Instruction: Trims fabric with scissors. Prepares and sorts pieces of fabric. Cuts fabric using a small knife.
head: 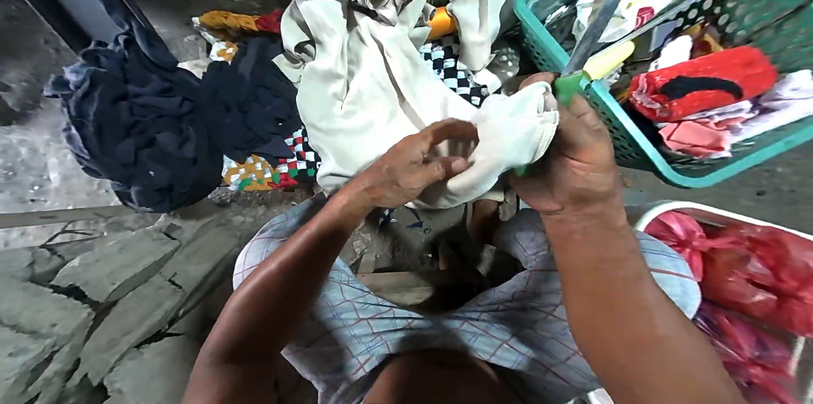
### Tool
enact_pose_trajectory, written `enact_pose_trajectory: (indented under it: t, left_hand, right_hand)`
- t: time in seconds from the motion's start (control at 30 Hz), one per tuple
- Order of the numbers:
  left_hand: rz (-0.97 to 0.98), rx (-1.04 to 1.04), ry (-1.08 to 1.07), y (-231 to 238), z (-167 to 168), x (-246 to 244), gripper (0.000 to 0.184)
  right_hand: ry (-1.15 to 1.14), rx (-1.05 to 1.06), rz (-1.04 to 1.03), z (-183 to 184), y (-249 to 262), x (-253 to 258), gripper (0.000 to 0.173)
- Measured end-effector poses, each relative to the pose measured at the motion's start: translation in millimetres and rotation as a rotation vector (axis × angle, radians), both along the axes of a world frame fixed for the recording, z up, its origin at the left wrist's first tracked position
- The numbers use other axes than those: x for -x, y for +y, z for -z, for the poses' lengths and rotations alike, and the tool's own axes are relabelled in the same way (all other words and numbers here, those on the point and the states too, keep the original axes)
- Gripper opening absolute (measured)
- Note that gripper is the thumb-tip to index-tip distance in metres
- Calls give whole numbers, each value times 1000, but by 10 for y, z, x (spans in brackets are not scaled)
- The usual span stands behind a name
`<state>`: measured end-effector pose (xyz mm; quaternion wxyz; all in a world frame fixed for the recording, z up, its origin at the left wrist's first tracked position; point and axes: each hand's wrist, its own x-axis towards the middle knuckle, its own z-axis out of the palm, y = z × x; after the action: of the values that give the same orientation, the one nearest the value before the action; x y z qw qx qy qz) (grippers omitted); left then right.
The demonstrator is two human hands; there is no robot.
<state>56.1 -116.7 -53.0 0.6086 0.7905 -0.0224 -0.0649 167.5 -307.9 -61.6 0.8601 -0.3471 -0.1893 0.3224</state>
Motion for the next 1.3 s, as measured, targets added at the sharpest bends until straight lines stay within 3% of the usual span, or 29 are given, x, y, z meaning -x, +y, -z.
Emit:
enact_pose_trajectory:
  t: [0.1, 0.17, 0.23, 0.33, 0.5, 0.57, 0.67, 0.8, 0.93, 1.1, 1.3]
  left_hand:
    - [25, 84, -11, 6, -26, -33, 18]
    - [-72, -86, -2, -6, -26, -30, 34]
    - [-127, -309, -17, -9, 47, -60, 62]
    - [-94, -258, -123, -32, 38, -83, 80]
    - [3, -303, -183, 84, -69, -144, 38]
    - [-24, -193, -225, 268, -140, -144, 33]
    - [-99, 32, -254, 488, -261, -98, 9]
    - [-134, 206, -257, 619, -303, -39, 7]
    - [-202, 250, -219, 709, -316, -16, 8]
    - [-346, 84, -153, 840, -302, 1, 7]
    - [-384, -151, -143, 895, -291, 9, 10]
  right_hand:
    - [2, -4, -7, 4, -19, -10, 25]
    - [9, -14, -6, 3, -36, -20, 26]
    - [10, -22, -31, -3, -30, -12, 24]
    - [-33, -28, -138, -16, 19, 42, 19]
    - [-97, 23, -82, -27, -2, 13, 21]
    - [-85, 63, 41, -21, -58, -63, 24]
    - [-134, 159, 218, -31, -105, -165, 20]
    - [-265, 293, 278, -40, -80, -220, 15]
    - [-299, 257, 281, 21, -9, -276, 14]
    - [-255, 305, 252, 17, -14, -287, 15]
    - [-230, 366, 272, 37, 24, -299, 13]
